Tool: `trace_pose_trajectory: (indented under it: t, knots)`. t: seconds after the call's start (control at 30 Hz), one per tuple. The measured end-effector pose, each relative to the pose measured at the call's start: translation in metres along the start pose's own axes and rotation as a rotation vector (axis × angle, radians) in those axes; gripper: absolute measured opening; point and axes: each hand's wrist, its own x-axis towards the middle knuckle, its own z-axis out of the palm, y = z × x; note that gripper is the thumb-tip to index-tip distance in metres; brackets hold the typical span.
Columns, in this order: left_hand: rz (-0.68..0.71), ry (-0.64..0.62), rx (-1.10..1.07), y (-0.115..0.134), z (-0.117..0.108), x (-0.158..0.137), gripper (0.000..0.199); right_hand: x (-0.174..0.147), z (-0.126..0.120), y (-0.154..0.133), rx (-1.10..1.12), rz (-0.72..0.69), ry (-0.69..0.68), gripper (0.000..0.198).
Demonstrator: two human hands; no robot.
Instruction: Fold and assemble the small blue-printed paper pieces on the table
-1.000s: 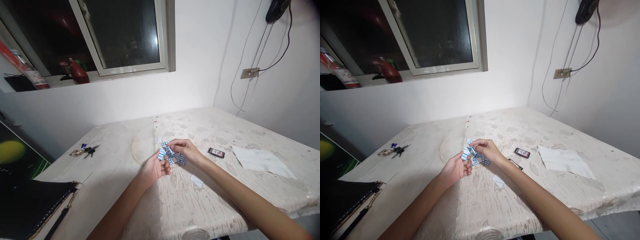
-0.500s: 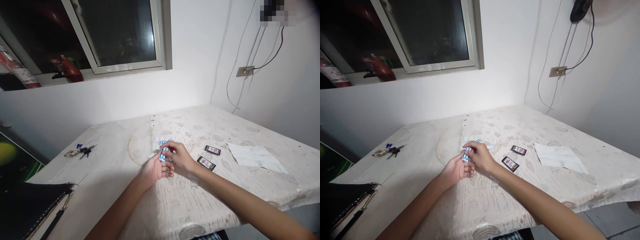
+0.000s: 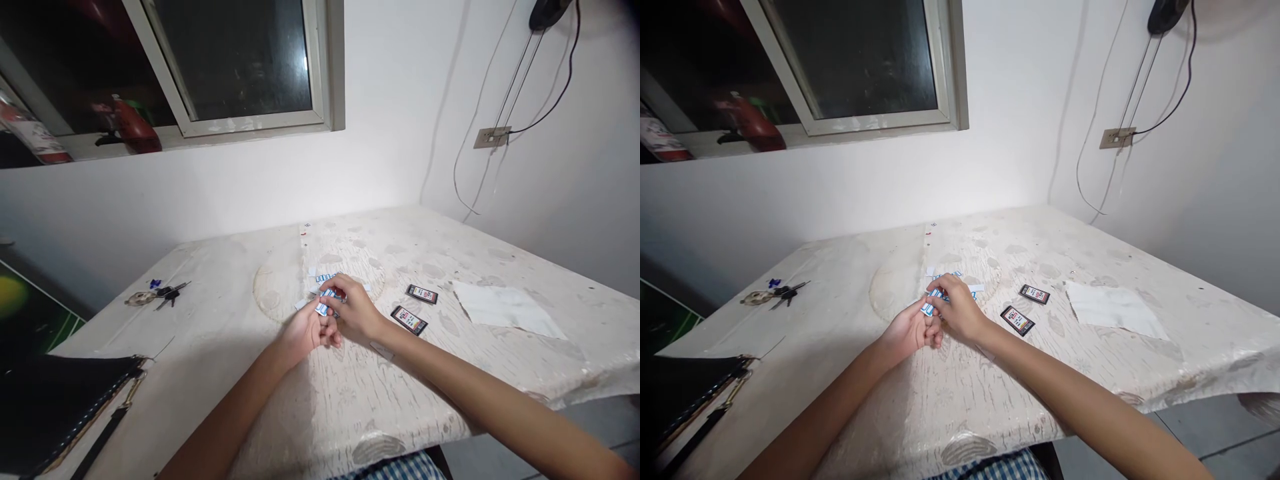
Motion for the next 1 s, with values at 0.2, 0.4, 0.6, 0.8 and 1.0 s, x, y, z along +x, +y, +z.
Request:
trace_pose_trajectory:
  t: [0.2,0.4,0.6,0.8,1.0]
  knots:
    - [0.019,-0.04,0.066,-0.001,-0.004,0.0,0.047,0.001,-0.001,0.001,0.261,0.143,-0.033,0.032]
    - [0.011,-0.089,0.09,0.001,-0.006,-0.005,0.048,0.004,-0.005,-0.004,0.586,0.274,-0.195,0.035]
    - [0.003,-0.127,0.126,0.004,-0.008,-0.008,0.046,0.004,-0.009,-0.007,0.551,0.296,-0.24,0.033]
    - [0.052,-0.123,0.124,0.007,-0.006,-0.011,0.055,0.006,-0.019,-0.014,0.533,0.29,-0.216,0.031]
    - [0.048,-0.162,0.074,0.007,0.001,-0.015,0.046,0.005,-0.023,-0.018,0.541,0.229,-0.201,0.027]
